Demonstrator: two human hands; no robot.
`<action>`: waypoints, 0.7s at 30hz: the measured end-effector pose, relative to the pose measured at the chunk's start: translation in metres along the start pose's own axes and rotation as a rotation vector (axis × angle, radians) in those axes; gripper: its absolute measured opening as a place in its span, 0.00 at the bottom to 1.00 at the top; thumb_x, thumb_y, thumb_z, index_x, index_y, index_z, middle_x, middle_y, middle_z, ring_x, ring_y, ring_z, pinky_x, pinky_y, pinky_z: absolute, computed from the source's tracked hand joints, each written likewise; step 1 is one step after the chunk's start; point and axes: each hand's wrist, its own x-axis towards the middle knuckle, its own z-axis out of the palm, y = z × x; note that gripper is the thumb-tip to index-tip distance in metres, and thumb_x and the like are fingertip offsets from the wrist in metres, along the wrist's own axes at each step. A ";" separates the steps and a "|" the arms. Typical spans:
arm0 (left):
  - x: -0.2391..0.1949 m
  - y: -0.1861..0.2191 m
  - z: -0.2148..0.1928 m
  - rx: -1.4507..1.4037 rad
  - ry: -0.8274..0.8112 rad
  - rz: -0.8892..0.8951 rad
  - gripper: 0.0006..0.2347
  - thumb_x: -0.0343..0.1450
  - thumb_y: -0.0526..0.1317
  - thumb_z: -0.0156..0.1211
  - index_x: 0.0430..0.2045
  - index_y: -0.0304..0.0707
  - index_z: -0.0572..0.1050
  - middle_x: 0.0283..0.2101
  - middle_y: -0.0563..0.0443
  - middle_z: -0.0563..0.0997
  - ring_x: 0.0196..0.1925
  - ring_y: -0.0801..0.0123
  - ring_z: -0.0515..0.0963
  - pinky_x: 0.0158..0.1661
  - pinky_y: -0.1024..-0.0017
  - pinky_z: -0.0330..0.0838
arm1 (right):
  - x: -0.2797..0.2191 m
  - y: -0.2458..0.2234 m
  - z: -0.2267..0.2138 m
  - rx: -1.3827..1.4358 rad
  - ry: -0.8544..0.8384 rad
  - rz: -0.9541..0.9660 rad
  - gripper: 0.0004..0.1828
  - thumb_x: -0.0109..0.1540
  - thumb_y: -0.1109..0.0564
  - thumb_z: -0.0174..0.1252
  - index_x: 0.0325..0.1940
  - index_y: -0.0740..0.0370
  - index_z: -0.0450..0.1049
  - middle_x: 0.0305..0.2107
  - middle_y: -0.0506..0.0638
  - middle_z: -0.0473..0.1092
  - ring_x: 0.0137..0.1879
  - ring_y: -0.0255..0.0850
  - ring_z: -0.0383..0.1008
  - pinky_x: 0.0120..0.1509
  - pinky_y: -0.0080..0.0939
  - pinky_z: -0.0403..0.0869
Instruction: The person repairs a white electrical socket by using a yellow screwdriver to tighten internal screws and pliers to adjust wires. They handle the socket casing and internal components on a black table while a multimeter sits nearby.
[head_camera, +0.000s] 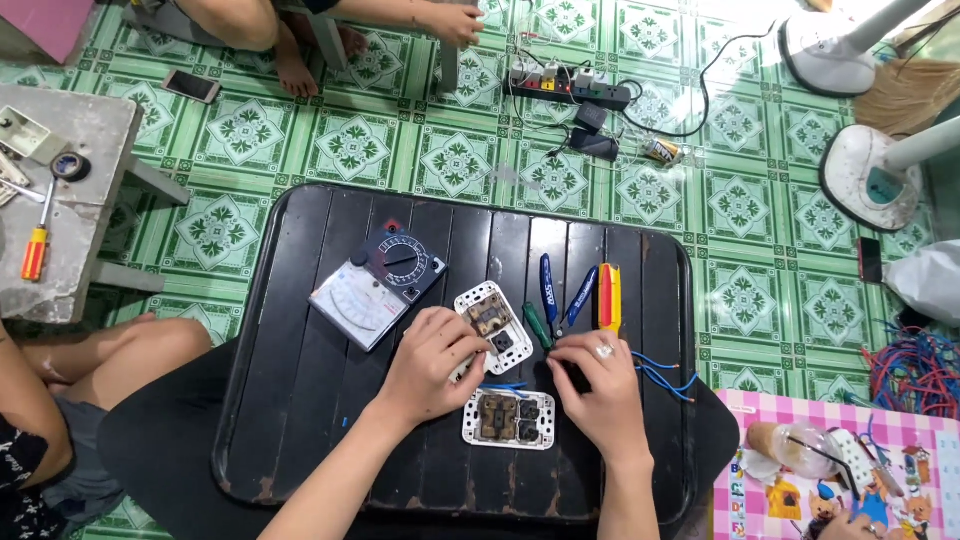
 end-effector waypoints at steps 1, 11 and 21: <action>0.002 0.000 -0.001 -0.001 -0.002 -0.002 0.01 0.68 0.30 0.61 0.29 0.34 0.78 0.30 0.49 0.77 0.35 0.60 0.75 0.42 0.63 0.69 | 0.000 0.000 -0.001 0.001 -0.001 0.002 0.02 0.62 0.61 0.64 0.39 0.58 0.78 0.38 0.45 0.76 0.48 0.42 0.73 0.51 0.44 0.67; 0.031 -0.006 -0.006 0.106 -0.262 0.036 0.09 0.67 0.41 0.69 0.34 0.38 0.80 0.45 0.46 0.77 0.53 0.53 0.74 0.53 0.56 0.67 | 0.019 -0.011 -0.021 0.250 0.172 0.072 0.05 0.57 0.67 0.68 0.37 0.65 0.81 0.30 0.50 0.75 0.38 0.41 0.74 0.47 0.38 0.74; 0.039 -0.028 0.006 -0.085 -0.272 0.037 0.06 0.67 0.40 0.70 0.26 0.38 0.79 0.43 0.51 0.77 0.52 0.54 0.74 0.39 0.62 0.70 | 0.055 0.005 0.005 0.313 -0.080 -0.058 0.07 0.60 0.67 0.66 0.42 0.65 0.80 0.28 0.50 0.74 0.36 0.42 0.72 0.43 0.39 0.72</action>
